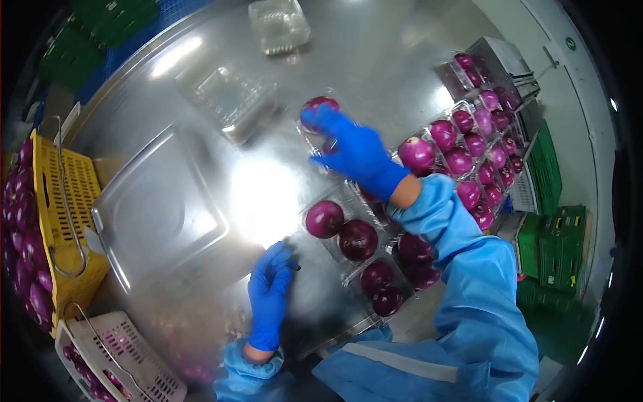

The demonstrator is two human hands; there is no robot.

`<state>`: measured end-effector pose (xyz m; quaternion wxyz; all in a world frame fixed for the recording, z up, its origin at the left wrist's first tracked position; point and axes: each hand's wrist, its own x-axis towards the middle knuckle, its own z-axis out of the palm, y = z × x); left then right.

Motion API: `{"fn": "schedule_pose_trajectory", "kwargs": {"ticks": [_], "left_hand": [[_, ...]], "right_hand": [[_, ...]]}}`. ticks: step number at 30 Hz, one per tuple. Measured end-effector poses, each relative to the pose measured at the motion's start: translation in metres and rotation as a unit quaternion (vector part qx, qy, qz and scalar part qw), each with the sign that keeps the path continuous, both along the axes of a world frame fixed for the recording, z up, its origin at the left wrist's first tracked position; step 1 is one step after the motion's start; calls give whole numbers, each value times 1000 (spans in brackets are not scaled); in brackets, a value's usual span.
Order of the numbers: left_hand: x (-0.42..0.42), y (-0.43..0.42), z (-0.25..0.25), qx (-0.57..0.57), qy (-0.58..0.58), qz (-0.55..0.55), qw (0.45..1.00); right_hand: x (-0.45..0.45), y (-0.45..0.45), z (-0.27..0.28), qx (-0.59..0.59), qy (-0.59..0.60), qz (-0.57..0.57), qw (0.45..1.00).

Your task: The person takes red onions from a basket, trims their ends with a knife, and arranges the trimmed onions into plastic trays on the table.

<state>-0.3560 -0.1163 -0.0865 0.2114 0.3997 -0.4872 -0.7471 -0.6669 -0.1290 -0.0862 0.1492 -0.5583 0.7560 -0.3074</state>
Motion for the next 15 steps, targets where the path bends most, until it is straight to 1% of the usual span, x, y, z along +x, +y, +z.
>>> {"fn": "schedule_pose_trajectory", "kwargs": {"ticks": [1, 3, 5, 9, 10, 13, 15], "left_hand": [[-3, 1, 0, -6, -6, -9, 1000], [-9, 5, 0, -8, -4, -27, 1000], [-11, 9, 2, -3, 6, -38, 999], [-5, 13, -3, 3, -26, 2, 1000], [-5, 14, 2, 19, -39, 25, 999], [12, 14, -6, -52, -115, -4, 992], [20, 17, -4, -40, -116, 5, 992]], "right_hand": [[5, 7, -11, -30, 151, 66, 986], [7, 8, -17, 84, 122, 73, 986], [-6, 2, -22, 121, 149, 66, 979], [-50, 2, -15, 180, 189, 50, 964], [-65, 7, -22, 132, 203, 22, 970], [-124, 13, -46, 90, 266, -46, 959], [-170, 19, -71, 93, 282, -97, 950]]}}
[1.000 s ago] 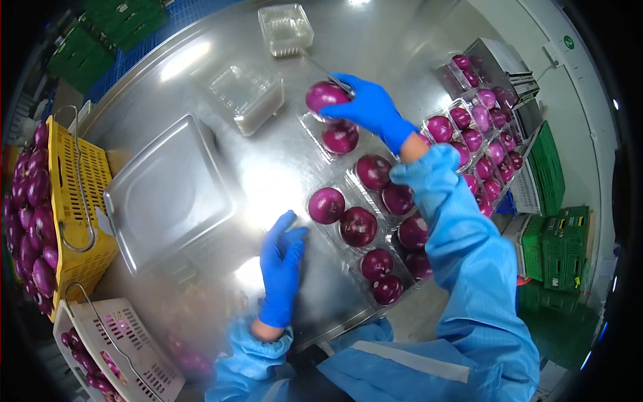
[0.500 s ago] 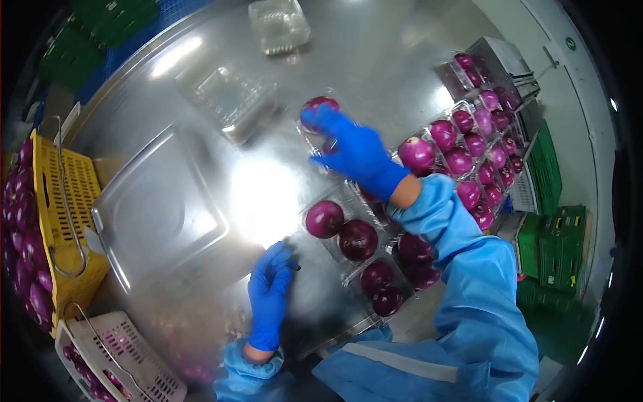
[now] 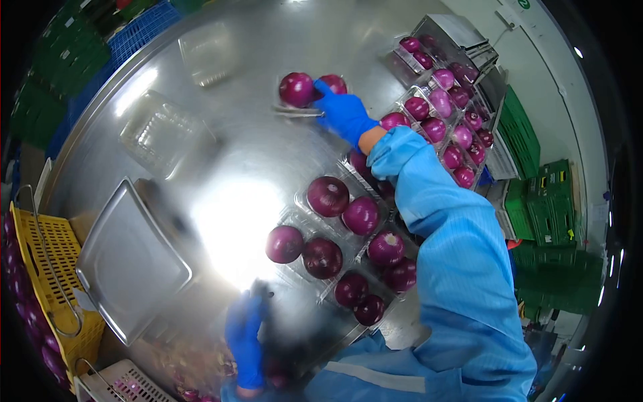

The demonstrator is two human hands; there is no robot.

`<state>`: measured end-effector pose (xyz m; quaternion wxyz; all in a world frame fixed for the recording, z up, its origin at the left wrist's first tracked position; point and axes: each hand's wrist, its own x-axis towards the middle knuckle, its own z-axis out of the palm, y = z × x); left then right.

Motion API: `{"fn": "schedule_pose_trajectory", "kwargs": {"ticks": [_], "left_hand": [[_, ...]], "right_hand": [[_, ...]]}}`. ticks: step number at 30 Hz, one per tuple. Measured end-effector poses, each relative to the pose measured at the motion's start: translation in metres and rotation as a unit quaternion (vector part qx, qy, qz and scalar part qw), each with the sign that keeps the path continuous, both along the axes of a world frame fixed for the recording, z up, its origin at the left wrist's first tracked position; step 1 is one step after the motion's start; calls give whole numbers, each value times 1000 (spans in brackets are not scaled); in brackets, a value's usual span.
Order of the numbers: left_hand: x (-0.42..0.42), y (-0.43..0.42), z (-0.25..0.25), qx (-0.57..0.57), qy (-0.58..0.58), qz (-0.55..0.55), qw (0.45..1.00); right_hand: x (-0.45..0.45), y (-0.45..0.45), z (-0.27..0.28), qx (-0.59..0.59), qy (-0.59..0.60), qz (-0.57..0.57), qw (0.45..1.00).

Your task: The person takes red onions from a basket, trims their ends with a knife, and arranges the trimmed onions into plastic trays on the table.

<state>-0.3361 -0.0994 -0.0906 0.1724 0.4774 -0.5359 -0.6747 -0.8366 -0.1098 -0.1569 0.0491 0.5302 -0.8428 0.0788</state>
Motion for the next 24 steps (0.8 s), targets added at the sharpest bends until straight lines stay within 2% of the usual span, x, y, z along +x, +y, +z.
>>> {"fn": "schedule_pose_trajectory", "kwargs": {"ticks": [1, 4, 6, 7, 8, 10, 11, 13, 16, 17, 20, 21, 23, 24], "left_hand": [[1, 0, 4, 16, -1, 5, 1000], [7, 0, 2, 62, 2, 15, 998], [8, 0, 5, 87, -14, 6, 996], [-6, -7, 20, 135, 39, 8, 990], [-8, -10, 32, 92, 6, -43, 995], [-8, -13, 47, 6, -66, -147, 987], [-10, -14, 44, -52, -63, -180, 980], [-12, -13, 41, -77, -51, -180, 979], [-8, -12, 35, -69, -51, -136, 987], [-6, -10, 34, -57, -54, -112, 991], [3, -15, 40, 10, -41, -78, 996], [17, -2, 5, 95, -14, 63, 993], [23, 0, 4, 109, 23, 46, 993], [25, 0, 6, 114, 42, 35, 992]], "right_hand": [[-20, 4, -5, -5, 12, -23, 1000], [-72, 18, 6, 73, -31, -152, 985], [-112, 27, -1, -18, -42, -236, 971], [-125, 31, 2, -23, -43, -268, 962], [-139, 34, 5, -28, -45, -299, 953], [-150, 47, 21, 51, -42, -352, 934], [-159, 52, 17, 5, -48, -357, 933], [-177, 68, -10, -84, -60, -366, 925], [-198, 92, -28, -15, -45, -396, 917], [-198, 89, -27, -40, -30, -411, 910], [-183, 55, -15, -254, -37, -256, 932], [-126, 22, 28, -289, -181, -215, 915], [-24, -29, 81, -234, -281, -124, 923], [24, -50, 92, -258, -292, -34, 920]]}}
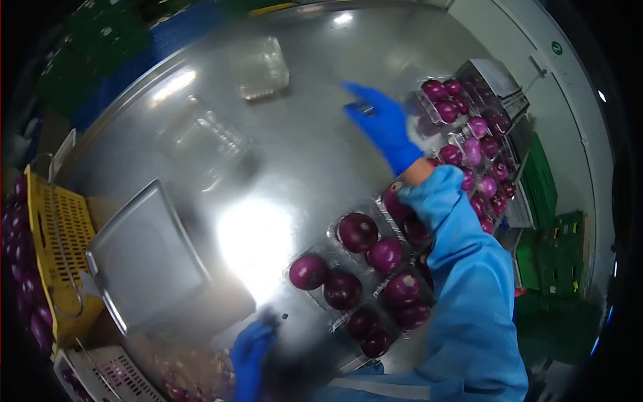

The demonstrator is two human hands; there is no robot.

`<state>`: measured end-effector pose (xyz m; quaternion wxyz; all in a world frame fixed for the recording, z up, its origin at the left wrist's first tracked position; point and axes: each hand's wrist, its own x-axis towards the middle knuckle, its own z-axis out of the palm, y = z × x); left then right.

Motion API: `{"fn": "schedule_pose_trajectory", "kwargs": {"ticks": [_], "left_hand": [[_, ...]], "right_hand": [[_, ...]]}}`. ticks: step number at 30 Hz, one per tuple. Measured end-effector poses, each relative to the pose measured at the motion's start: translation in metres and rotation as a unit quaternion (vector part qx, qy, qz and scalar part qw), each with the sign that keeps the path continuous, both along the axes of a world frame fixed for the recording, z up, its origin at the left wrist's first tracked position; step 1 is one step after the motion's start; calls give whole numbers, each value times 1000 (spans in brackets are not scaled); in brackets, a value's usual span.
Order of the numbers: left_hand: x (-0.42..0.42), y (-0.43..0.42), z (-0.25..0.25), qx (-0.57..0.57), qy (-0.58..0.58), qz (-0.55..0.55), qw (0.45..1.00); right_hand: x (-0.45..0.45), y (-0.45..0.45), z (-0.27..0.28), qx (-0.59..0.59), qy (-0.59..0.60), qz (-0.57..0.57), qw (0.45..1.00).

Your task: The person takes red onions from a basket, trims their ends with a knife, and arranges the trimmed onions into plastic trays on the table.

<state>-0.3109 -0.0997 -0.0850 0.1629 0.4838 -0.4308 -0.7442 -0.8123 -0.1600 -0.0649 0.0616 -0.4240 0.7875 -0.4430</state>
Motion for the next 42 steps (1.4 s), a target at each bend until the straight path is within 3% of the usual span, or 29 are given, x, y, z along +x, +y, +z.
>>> {"fn": "schedule_pose_trajectory", "kwargs": {"ticks": [1, 2, 4, 6, 9, 12, 18, 22, 23, 26, 28, 30, 33, 34, 35, 36, 37, 38, 39, 40, 41, 42], "left_hand": [[-1, 3, 2, -8, 2, 0, 1000], [-2, 7, 8, -10, 3, -6, 1000], [-5, 14, 19, -14, 8, -17, 1000], [2, 22, 28, -30, 4, -15, 999], [28, 37, 25, -32, 17, 21, 999], [53, 47, 25, -12, 17, 77, 997], [84, 57, 36, -24, 15, 103, 994], [93, 66, 40, -22, 22, 125, 992], [96, 68, 41, -20, 23, 124, 992], [109, 74, 44, -7, 16, 120, 993], [120, 79, 54, -28, 0, 123, 992], [132, 84, 59, -30, -9, 131, 991], [154, 88, 62, -15, 6, 132, 991], [156, 90, 60, -32, 16, 105, 994], [160, 91, 55, -56, 16, 98, 993], [173, 95, 53, -79, -1, 103, 992], [182, 98, 49, -93, 24, 103, 990], [189, 98, 49, -112, 45, 104, 987], [198, 98, 57, -127, 4, 83, 988], [212, 92, 64, -140, -29, 52, 988], [233, 90, 82, -129, -30, 49, 990], [248, 89, 104, -116, -28, 37, 992]], "right_hand": [[35, -20, -8, -111, 33, 97, 989], [74, -32, 3, -127, 35, 164, 978], [137, -64, 9, -138, 211, 214, 944], [187, -92, 3, -44, 223, 223, 948], [223, -131, -7, 196, 175, 218, 940], [234, -143, -25, 94, 193, 164, 963], [236, -139, -15, 58, 219, 123, 966], [232, -122, 5, 19, 148, 113, 982], [229, -121, 19, 100, 157, 85, 979], [215, -91, 35, -17, 76, 23, 997], [206, -56, 35, -111, 124, -42, 985], [198, -14, 39, -13, 126, -125, 984], [162, 33, -35, 106, 165, -179, 964], [144, 45, -70, 127, 173, -162, 963], [122, 53, -110, 75, 265, -121, 954], [77, 48, -167, 183, 329, -45, 926], [117, 52, -125, 154, 240, -59, 957], [106, 48, -130, 89, 87, 27, 992], [95, 44, -135, 27, -79, 95, 992], [93, 38, -124, 61, -139, 85, 985], [85, 34, -114, 117, -37, 39, 992], [96, 35, -99, 103, -13, 24, 994]]}}
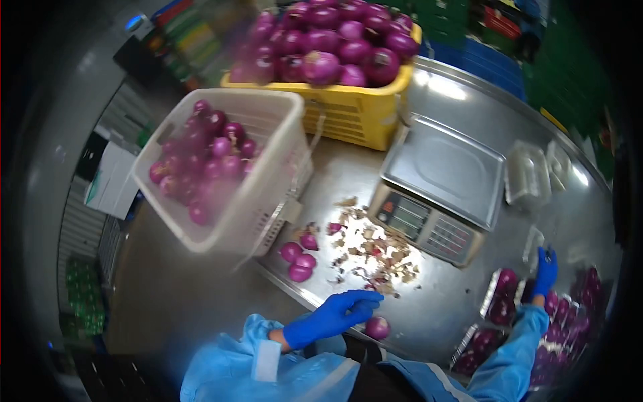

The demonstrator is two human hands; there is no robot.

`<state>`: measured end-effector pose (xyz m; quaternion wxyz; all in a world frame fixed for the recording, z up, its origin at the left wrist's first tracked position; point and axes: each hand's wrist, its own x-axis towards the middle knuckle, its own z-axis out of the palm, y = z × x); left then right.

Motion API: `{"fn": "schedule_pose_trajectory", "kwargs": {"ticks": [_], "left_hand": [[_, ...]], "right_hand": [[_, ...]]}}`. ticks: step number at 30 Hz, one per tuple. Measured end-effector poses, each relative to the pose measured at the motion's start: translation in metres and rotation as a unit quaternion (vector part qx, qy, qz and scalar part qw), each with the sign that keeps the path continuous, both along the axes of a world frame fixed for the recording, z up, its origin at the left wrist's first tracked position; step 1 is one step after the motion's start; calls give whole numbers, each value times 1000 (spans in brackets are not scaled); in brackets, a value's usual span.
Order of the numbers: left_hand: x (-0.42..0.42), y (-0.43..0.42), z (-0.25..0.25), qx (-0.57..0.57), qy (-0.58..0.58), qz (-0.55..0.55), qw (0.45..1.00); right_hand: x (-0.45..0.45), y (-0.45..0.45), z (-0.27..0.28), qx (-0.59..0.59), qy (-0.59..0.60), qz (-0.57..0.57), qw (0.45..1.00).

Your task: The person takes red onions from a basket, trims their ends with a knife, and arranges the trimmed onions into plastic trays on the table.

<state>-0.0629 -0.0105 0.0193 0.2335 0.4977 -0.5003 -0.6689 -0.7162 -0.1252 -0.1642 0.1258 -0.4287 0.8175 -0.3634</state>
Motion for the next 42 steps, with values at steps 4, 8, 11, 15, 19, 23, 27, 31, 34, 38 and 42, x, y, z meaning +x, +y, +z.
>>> {"fn": "schedule_pose_trajectory", "kwargs": {"ticks": [4, 8, 11, 15, 19, 23, 27, 31, 34, 38, 42], "left_hand": [[94, -20, 103, -100, 13, -21, 995], [181, -37, 163, -215, -118, 282, 928], [290, -107, 144, -256, -185, 288, 904], [356, -202, 99, -306, -367, 102, 872], [425, -296, -37, -367, -493, -100, 782], [423, -310, -84, -346, -676, -225, 610], [397, -308, -76, -312, -751, -251, 525], [381, -308, -32, -271, -708, -195, 622], [361, -307, 28, -392, -523, 37, 755], [258, -235, 144, -433, -276, 89, 853], [168, -126, 171, -317, -76, 66, 943]], "right_hand": [[32, 21, 28, -55, -85, 26, 995], [177, 51, 73, -33, -182, 57, 981], [290, 65, 98, 40, -278, 96, 955], [413, 72, 123, 87, -295, 146, 940], [477, 74, 133, 82, -316, 212, 921], [492, 88, 137, 111, -295, 217, 924], [493, 102, 141, 122, -299, 197, 926], [494, 102, 140, 131, -255, 219, 933], [498, 95, 153, 111, -272, 253, 922], [498, 82, 162, 17, -269, 324, 907], [502, 73, 188, -52, -251, 432, 865]]}}
